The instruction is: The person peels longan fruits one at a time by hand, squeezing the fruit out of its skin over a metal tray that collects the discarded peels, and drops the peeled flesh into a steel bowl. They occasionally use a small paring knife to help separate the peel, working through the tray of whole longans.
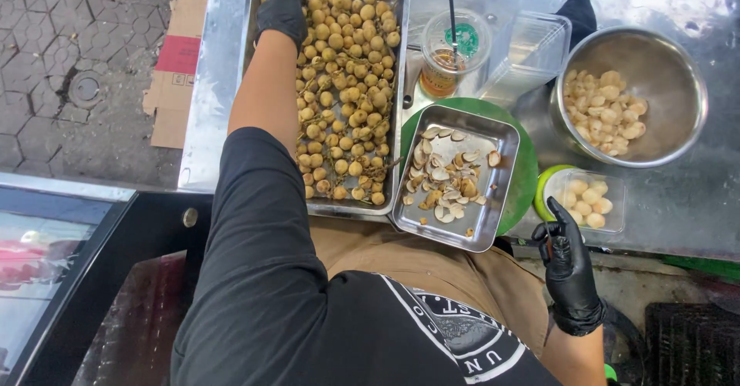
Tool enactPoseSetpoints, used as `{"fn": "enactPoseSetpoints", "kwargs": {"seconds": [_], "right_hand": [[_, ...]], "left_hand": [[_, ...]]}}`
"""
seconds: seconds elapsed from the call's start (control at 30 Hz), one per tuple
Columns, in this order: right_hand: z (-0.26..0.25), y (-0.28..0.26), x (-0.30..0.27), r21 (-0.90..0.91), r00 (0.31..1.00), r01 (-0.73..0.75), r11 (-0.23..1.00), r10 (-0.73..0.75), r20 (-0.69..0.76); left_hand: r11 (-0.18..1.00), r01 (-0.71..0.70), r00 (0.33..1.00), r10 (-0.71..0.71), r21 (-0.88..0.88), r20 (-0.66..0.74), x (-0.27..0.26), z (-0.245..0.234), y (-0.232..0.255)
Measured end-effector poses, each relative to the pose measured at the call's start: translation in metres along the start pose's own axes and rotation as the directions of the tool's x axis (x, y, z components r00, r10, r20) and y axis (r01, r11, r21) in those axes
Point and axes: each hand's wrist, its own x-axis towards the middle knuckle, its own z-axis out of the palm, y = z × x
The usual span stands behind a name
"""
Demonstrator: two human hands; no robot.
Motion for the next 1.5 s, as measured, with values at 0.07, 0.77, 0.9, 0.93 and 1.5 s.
{"fn": "enactPoseSetpoints", "kwargs": {"seconds": [0.07,0.77,0.9,0.93,1.5], "right_hand": [[-0.003,0.006,0.001,-0.001,1.000,-0.017,1.000,0.017,0.001],[0.086,-0.032,0.009,0.207,0.903,0.020,0.978,-0.107,0.416],[0.096,-0.032,0.004,0.236,0.878,0.026,0.971,-0.135,0.459],[0.099,-0.036,0.001,0.235,0.876,0.027,0.972,-0.136,0.462],[0.112,-0.034,-0.022,0.185,0.815,0.138,0.973,-0.218,0.538]], "left_hand": [[0.995,0.033,0.996,-0.041,-0.096,-0.082,-0.018,-0.002,0.006],[0.608,0.228,0.908,0.148,-0.760,0.391,-0.197,-0.116,0.051],[0.621,0.143,0.967,0.077,-0.771,0.242,-0.224,-0.109,0.053],[0.620,0.145,0.968,0.073,-0.771,0.240,-0.223,-0.089,0.049],[0.874,0.021,0.996,0.025,-0.485,0.089,-0.264,-0.102,0.079]]}}
